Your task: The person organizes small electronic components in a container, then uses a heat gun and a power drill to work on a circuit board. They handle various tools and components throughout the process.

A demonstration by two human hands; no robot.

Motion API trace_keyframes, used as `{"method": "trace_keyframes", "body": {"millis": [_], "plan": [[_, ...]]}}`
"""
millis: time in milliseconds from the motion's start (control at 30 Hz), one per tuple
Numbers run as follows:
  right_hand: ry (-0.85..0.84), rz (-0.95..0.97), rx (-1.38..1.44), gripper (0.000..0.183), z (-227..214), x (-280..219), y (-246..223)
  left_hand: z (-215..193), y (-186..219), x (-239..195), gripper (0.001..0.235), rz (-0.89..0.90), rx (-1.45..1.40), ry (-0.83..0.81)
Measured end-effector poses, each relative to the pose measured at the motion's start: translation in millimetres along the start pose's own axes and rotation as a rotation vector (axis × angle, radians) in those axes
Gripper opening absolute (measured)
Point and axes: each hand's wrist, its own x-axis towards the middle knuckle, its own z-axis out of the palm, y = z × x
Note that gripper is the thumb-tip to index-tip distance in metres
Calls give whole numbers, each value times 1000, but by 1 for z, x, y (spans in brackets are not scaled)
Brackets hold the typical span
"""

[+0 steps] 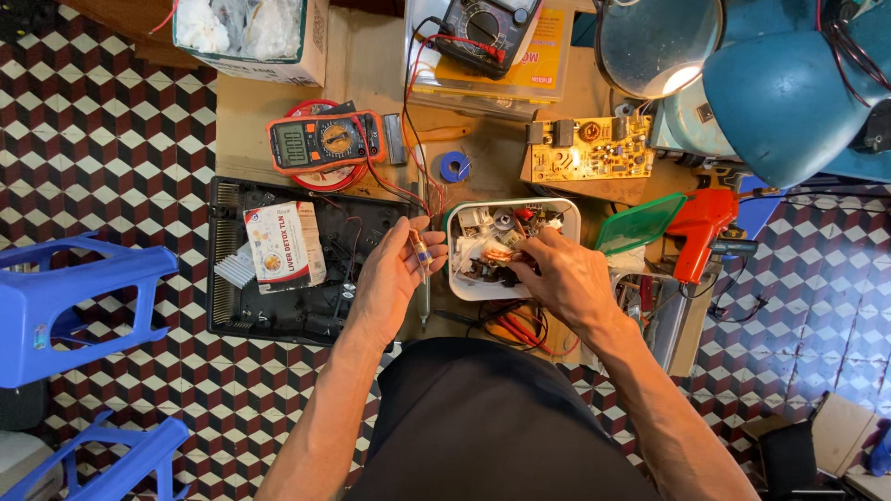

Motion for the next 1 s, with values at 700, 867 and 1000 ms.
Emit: {"method": "trace_keyframes", "body": {"millis": [700, 867, 1000], "plan": [[86, 725, 1104, 27, -21, -34, 21, 51, -7, -5, 26, 328, 1437, 8], [241, 749, 1110, 26, -9, -43, 15, 58, -15, 23, 24, 846, 1715, -419], [241, 726, 992, 30, -7, -44, 17, 59, -19, 39, 28, 950, 1849, -534]]}}
